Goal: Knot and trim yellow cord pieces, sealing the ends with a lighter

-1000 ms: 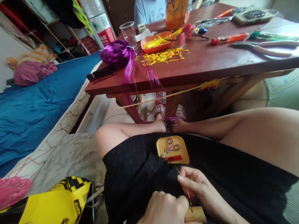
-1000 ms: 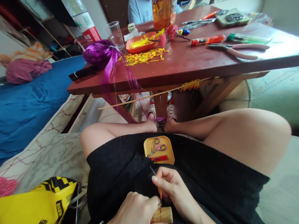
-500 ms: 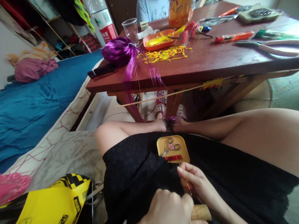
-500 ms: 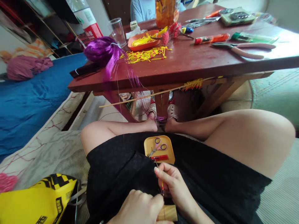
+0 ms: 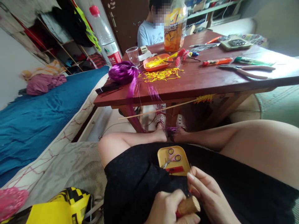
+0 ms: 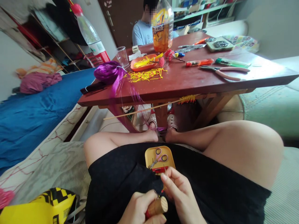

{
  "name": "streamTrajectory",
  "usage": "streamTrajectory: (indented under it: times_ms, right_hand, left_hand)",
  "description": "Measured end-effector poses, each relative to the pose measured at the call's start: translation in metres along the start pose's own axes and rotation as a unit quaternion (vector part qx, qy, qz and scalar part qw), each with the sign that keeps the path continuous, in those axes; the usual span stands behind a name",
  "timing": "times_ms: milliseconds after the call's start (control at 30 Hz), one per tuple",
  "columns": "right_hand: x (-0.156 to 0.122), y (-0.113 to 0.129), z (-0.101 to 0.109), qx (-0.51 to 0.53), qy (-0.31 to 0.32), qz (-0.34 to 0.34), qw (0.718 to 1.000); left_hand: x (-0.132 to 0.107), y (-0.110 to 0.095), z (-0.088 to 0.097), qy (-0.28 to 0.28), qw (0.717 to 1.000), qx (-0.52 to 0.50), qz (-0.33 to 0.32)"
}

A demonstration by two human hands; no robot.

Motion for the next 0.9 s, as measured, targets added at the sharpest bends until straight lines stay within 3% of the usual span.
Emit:
streamTrajectory:
  times_ms: [100,267,500,633,733,767,833,900]
  right_hand:
    - [0.004,-0.003,-0.002,0.009,0.000,-0.008,1.000]
    - [0.007,-0.028,-0.004,0.051,0.008,-0.061,0.997]
    - [0.009,-0.045,0.003,0.058,-0.019,-0.079,0.995]
    - [0.009,-0.023,0.005,0.032,-0.038,-0.048,0.998]
    - [0.000,0.020,0.013,-0.035,-0.061,0.030,0.997]
    - [-0.005,0.040,0.018,-0.100,-0.078,0.082,0.989]
    - [-0.017,0.071,0.029,-0.190,-0.122,0.151,0.962]
    - [-0.022,0.089,0.044,-0.206,-0.163,0.174,0.949]
  left_hand:
    - [-0.001,0.008,-0.007,-0.008,0.994,0.103,0.037]
    - [-0.004,0.006,-0.017,-0.070,0.959,0.270,-0.042]
    - [-0.007,-0.009,-0.023,-0.067,0.938,0.332,-0.072]
    - [-0.002,-0.008,-0.014,-0.074,0.966,0.242,-0.046]
    - [0.003,0.001,0.005,-0.091,0.992,0.089,0.009]
    - [0.004,0.005,0.010,-0.090,0.996,0.021,0.015]
    - [0.005,0.009,0.017,-0.068,0.990,-0.119,-0.004]
    - [0.004,0.011,0.021,-0.036,0.973,-0.222,-0.045]
Point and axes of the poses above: each hand's wrist, its own x-axis towards the middle knuckle, its own z-axis out of the back of the hand, y = z × x, the point moved 8 cm from there along x, towards the middle knuckle, and after that the axes turned 8 degrees about y, right-handed, at the moved point
